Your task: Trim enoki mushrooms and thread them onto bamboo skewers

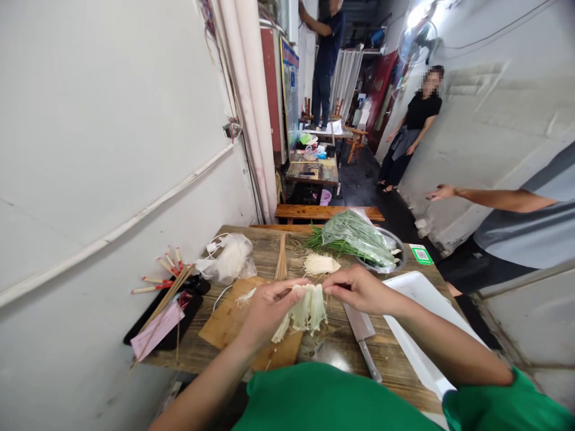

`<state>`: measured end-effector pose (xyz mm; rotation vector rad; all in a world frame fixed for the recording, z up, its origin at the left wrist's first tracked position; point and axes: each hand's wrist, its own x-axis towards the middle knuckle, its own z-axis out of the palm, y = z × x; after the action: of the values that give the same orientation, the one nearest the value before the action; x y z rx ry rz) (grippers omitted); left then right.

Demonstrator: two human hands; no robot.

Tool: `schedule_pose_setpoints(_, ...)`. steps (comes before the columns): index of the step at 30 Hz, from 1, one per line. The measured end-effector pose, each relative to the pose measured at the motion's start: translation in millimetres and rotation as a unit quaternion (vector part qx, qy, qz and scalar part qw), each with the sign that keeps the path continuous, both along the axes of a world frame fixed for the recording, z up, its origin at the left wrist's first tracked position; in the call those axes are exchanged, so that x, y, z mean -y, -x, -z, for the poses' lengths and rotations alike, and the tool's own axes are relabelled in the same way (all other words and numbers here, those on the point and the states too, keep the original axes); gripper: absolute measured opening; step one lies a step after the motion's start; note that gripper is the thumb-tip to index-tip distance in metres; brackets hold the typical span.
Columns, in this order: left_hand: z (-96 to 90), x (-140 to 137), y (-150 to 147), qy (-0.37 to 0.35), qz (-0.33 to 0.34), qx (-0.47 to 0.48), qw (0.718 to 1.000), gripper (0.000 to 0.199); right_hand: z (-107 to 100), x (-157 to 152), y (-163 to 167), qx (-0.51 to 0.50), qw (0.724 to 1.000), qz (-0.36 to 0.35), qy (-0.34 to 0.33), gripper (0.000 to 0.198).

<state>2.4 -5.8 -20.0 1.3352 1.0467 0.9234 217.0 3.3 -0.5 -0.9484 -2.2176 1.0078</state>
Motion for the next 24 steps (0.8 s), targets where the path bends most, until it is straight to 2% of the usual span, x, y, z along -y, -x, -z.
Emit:
schedule_pose_setpoints(3, 0.3, -7, 2, -0.014, -0.024, -0.022, 0.999, 0.025, 0, -8, 6, -0.002, 1.0, -0.008, 0.027, 0.023)
schedule_pose_setpoints(6, 4.3, -14, 0, 0.002, -0.028, 0.016, 0.999, 0.024, 1, -17, 15, 0.002, 1.0, 0.023, 0.003, 0.025)
schedule_pose_setpoints(10, 9.2, -20, -4, 0.021, -0.033, 0.054, 0.998, 0.024, 2, -27, 27, 0.029, 0.998, 0.054, -0.034, 0.014)
schedule_pose_setpoints(16, 13.6, -28, -5, 0.017, -0.059, 0.087, 0.994, 0.025, 0, -35, 30, 0.077, 0.99, 0.115, -0.029, 0.013)
schedule_pose_setpoints(24, 19.6, -38, 1, 0.026, -0.035, 0.045, 0.998, 0.027, 5, -49, 28, 0.091, 0.994, 0.056, -0.014, 0.019)
